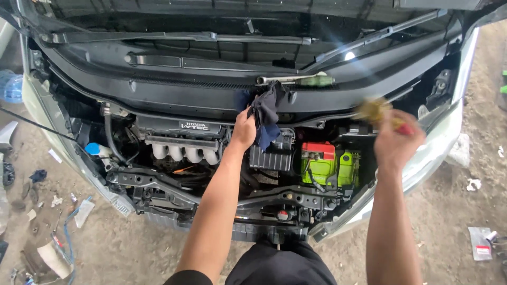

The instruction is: The person cleans the engine bay of a car using a brush and a cloth. They scrub various components, including the engine cover and battery area, while wiping away dust and debris with the cloth.

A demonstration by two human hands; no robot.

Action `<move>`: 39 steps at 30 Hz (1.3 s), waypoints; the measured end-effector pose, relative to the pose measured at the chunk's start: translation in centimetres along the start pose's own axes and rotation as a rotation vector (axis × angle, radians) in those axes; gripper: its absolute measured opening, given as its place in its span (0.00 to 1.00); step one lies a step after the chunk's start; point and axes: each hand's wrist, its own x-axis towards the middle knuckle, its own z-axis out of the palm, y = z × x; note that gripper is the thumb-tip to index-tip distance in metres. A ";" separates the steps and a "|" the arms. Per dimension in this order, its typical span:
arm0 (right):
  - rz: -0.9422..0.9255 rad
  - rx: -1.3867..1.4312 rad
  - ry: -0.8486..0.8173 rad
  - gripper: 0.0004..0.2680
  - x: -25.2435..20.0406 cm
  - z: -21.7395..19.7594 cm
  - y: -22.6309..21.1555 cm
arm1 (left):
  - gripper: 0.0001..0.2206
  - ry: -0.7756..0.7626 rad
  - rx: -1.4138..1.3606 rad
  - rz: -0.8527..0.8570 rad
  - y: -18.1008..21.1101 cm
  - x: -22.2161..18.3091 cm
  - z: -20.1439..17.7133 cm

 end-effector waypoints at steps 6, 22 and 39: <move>-0.054 0.270 -0.095 0.05 -1.6 1.9 -5.5 | 0.20 0.006 0.034 0.024 -0.3 0.3 -0.5; -0.268 -0.137 0.201 0.01 -3.2 0.3 -2.9 | 0.25 0.094 0.466 0.175 -5.2 0.8 2.4; 0.186 0.225 -0.065 0.04 -10.1 -6.0 -2.9 | 0.34 0.082 1.353 0.710 -0.7 5.8 22.4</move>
